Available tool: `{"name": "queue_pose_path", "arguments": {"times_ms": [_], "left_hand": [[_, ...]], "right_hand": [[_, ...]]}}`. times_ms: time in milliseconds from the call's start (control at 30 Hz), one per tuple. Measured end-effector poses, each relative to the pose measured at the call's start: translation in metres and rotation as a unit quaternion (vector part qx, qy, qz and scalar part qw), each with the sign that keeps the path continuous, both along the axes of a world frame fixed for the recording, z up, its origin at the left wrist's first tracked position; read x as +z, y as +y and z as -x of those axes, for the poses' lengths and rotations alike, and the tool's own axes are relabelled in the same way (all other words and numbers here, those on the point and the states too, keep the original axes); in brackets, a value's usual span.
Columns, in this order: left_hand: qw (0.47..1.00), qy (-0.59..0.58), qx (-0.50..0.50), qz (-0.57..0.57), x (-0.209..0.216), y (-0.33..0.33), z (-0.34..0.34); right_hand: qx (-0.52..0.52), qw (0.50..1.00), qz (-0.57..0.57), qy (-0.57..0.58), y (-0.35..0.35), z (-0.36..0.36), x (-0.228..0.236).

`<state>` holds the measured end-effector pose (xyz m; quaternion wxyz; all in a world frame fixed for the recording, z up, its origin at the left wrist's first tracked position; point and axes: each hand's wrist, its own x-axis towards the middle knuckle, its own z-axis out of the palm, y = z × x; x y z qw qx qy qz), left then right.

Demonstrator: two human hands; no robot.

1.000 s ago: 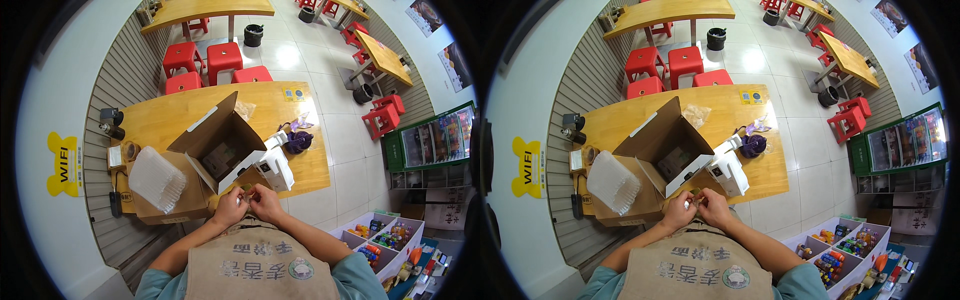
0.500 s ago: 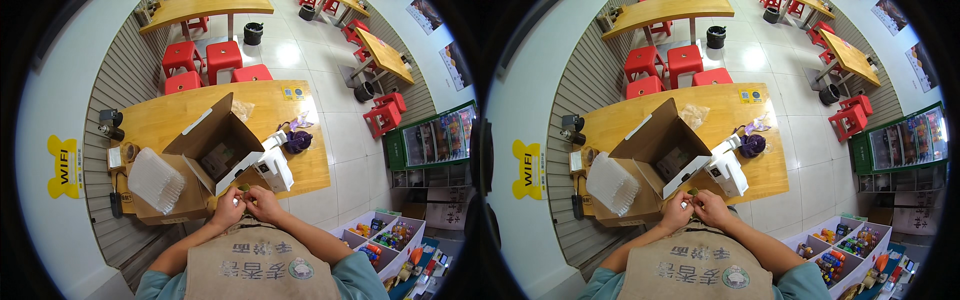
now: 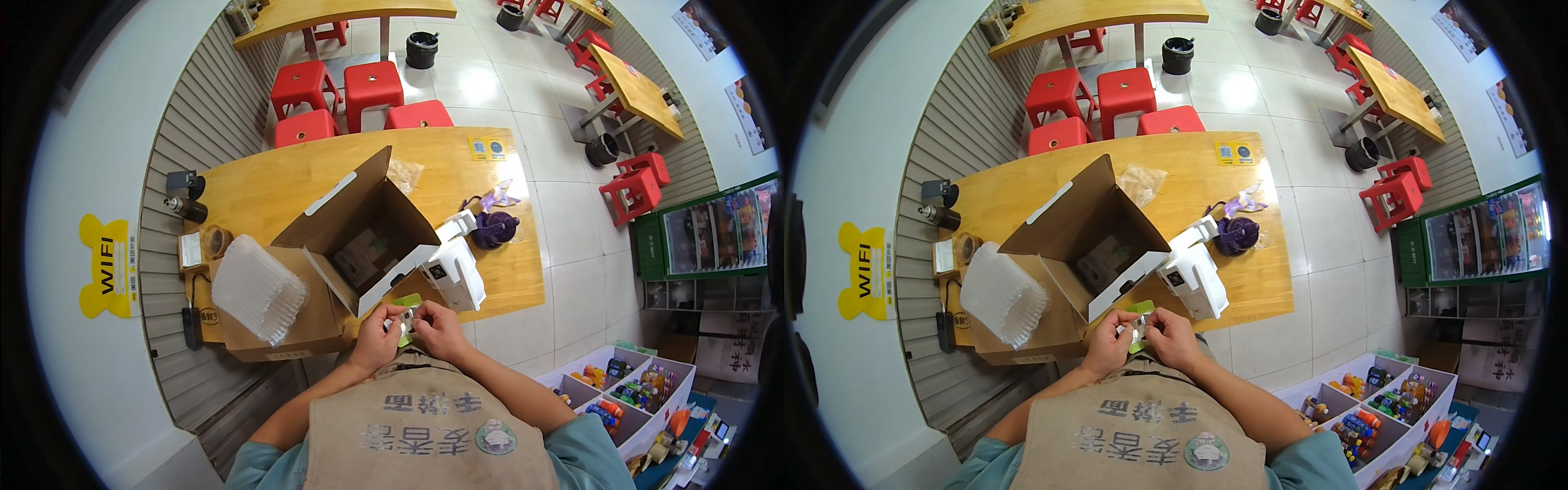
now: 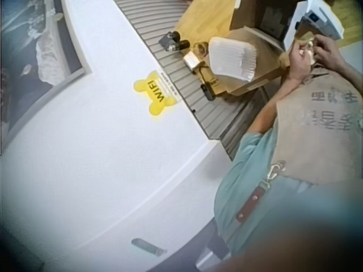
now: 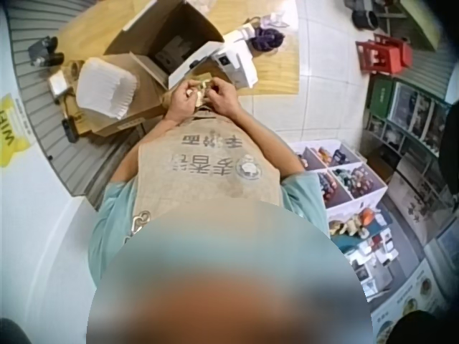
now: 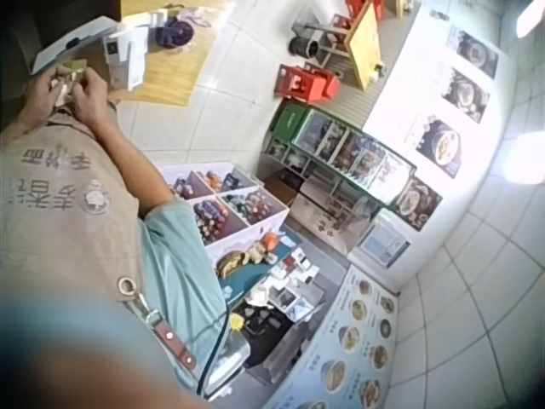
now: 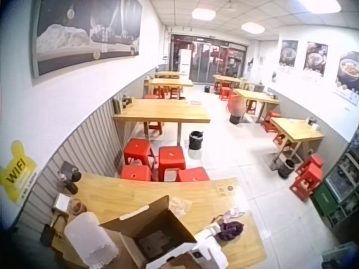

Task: The person unpacks a white security camera from a cardboard box, removes protective foam, and assembles the device by attaching a mounting bracket and inserting a SIM card. They then connect the power cable and plug it into a wall outlet.

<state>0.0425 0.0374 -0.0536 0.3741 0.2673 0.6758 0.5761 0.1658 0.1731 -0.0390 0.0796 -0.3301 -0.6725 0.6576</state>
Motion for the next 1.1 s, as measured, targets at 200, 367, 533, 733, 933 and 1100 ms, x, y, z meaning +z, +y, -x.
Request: {"name": "queue_pose_path", "arguments": {"times_ms": [200,367,533,733,933,1100], "left_hand": [[0.988,-0.153,-0.001,-0.009,0.002,-0.004,0.003],[0.955,-0.291,-0.001,-0.048,-0.008,-0.010,0.007],[0.878,-0.470,0.006,-0.091,-0.006,-0.014,0.013],[0.814,-0.575,0.000,-0.085,-0.015,-0.024,0.021],[0.799,-0.595,-0.002,-0.085,-0.009,-0.023,0.024],[0.960,-0.279,-0.032,0.007,0.004,-0.011,0.023]], "right_hand": [[0.001,0.998,0.059,0.010,0.002,0.000,0.000],[0.028,0.993,0.108,0.033,0.008,-0.002,-0.007],[0.046,0.984,0.165,0.045,0.014,-0.004,-0.010],[0.054,0.969,0.237,0.053,0.019,-0.002,0.001],[0.042,0.967,0.245,0.062,0.019,-0.006,-0.008],[0.040,0.988,0.138,0.054,0.010,-0.005,-0.007]]}}
